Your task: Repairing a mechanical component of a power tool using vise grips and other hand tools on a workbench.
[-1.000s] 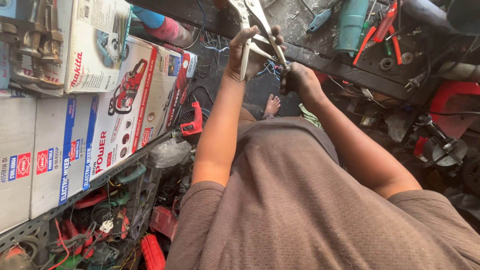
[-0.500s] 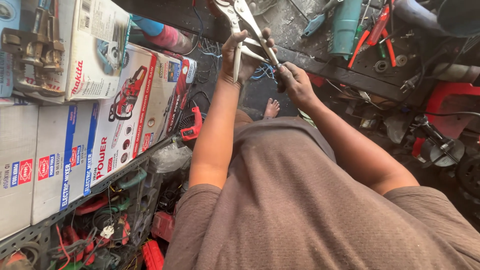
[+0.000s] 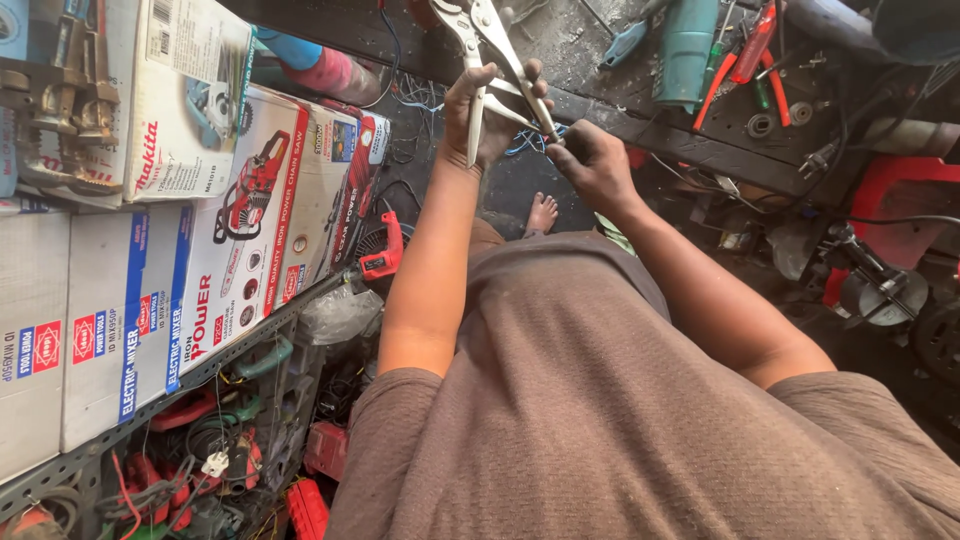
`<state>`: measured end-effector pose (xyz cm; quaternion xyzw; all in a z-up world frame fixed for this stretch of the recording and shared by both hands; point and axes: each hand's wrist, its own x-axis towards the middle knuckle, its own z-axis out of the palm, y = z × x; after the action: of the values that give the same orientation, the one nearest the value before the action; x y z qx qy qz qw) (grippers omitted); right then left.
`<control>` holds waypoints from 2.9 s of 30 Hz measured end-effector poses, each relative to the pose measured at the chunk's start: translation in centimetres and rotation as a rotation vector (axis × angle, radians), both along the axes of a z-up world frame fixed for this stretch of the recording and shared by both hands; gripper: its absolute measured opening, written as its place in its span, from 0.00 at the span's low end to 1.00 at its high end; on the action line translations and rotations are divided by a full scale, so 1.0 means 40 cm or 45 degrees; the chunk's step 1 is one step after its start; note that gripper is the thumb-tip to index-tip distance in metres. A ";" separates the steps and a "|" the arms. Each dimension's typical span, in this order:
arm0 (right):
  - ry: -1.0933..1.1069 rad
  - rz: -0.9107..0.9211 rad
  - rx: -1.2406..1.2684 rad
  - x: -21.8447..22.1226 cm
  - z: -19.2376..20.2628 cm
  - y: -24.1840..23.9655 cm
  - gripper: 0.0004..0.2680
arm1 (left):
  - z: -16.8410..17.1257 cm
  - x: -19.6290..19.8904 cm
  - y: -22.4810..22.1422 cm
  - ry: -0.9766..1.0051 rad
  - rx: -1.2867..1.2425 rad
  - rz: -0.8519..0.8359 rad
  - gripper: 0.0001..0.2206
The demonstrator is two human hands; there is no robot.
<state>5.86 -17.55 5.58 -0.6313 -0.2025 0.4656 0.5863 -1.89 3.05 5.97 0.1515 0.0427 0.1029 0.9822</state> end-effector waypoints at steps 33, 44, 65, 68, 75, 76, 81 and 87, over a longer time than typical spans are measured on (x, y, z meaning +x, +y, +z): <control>0.392 0.368 -0.305 0.036 0.047 0.115 0.35 | -0.100 0.060 -0.086 0.974 0.949 0.428 0.32; 0.932 0.547 0.038 0.099 -0.082 0.130 0.32 | -0.033 0.066 -0.080 1.474 1.375 0.333 0.57; 0.864 0.645 0.130 0.154 -0.076 0.124 0.33 | -0.030 0.093 -0.100 1.639 1.607 0.139 0.58; 0.875 0.625 0.048 0.163 -0.074 0.123 0.33 | -0.028 0.096 -0.102 1.634 1.595 0.159 0.58; 0.832 0.578 -0.041 0.163 -0.061 0.127 0.34 | -0.029 0.102 -0.104 1.627 1.582 0.170 0.55; 0.828 0.583 -0.045 0.166 -0.069 0.125 0.34 | -0.029 0.102 -0.105 1.618 1.581 0.177 0.54; 0.817 0.581 -0.031 0.174 -0.088 0.118 0.33 | -0.037 0.109 -0.104 1.614 1.597 0.195 0.53; 0.868 0.549 -0.030 0.177 -0.101 0.115 0.29 | -0.053 0.110 -0.102 1.589 1.601 0.227 0.53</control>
<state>12.93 -12.93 1.52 -0.3905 -0.1189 0.7629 0.5014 2.52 -1.02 3.85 0.6872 0.5171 0.0822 0.5036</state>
